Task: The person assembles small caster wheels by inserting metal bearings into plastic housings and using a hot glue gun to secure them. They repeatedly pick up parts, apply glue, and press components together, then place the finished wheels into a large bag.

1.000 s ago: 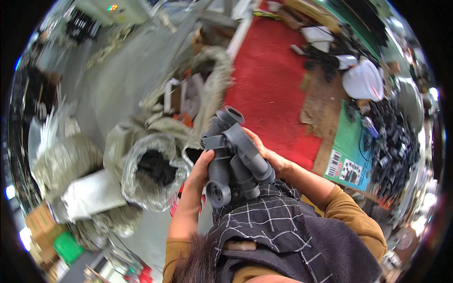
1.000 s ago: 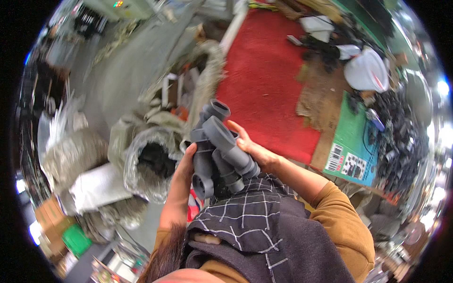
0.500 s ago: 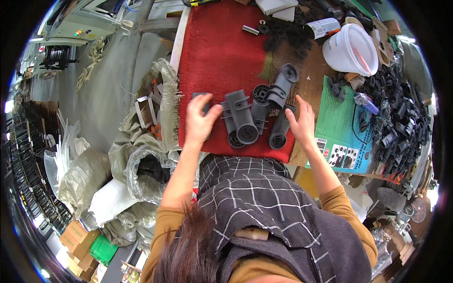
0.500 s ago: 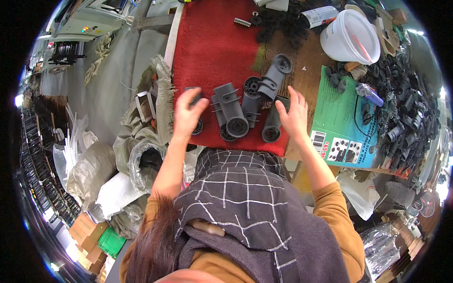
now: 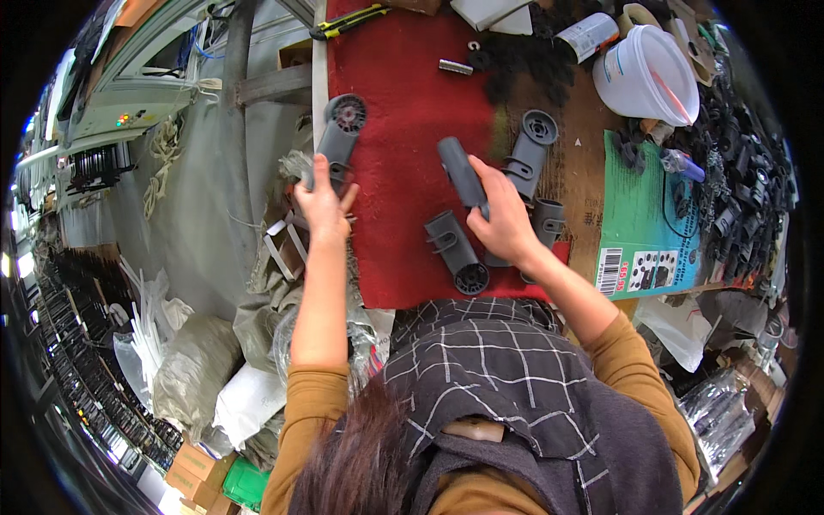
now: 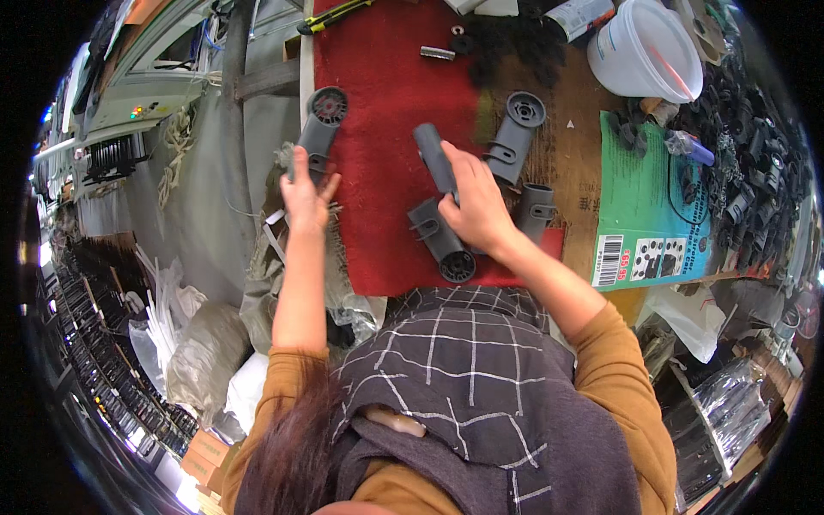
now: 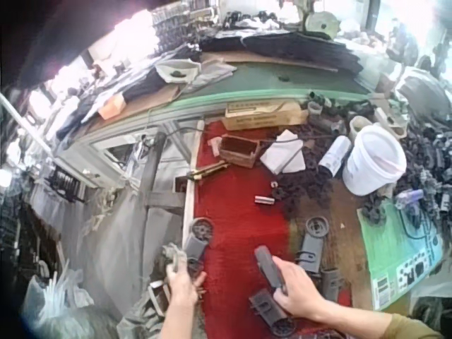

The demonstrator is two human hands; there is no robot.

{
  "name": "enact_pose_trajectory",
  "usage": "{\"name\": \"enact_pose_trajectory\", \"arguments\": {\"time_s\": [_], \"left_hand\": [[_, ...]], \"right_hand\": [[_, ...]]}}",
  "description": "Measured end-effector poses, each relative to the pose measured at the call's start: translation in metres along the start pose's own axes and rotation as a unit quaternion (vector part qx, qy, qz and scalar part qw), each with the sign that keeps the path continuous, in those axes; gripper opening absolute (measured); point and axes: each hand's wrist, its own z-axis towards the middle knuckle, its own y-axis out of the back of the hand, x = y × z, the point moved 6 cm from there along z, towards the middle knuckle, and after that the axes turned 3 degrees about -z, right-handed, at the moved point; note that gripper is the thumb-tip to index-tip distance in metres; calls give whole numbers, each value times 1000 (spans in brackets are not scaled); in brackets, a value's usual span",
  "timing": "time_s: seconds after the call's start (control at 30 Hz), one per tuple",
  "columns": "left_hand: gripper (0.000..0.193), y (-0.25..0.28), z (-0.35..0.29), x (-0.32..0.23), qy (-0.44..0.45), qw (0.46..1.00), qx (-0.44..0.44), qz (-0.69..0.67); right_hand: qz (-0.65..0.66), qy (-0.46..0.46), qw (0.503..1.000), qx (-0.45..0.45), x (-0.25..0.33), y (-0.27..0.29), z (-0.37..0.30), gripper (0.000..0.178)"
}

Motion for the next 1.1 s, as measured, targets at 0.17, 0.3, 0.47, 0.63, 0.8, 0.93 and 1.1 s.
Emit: {"name": "enact_pose_trajectory", "arguments": {"time_s": [0.17,0.3,0.47,0.63,0.8,0.93,1.1], "left_hand": [[58,-4,5,8,-226,963,-23,143],[45,-17,-22,13,-483,746,107,446],[37,-15,-29,24,-447,736,153,486],[37,-21,-17,12,-429,753,177,465],[42,-21,-26,10,-390,762,207,474],[65,-34,-48,11,-434,688,226,536],[77,-62,-46,19,-471,594,238,607]], "right_hand": [[-176,287,935,109,16,-23,73,63],[-337,422,814,216,4,-37,82,52],[-283,260,917,107,-5,-43,72,61],[-244,311,917,59,8,-84,73,43],[-165,269,948,43,26,-66,79,40],[-254,40,964,-65,-6,-1,32,60],[-236,-77,965,-83,-52,22,-1,71]]}}
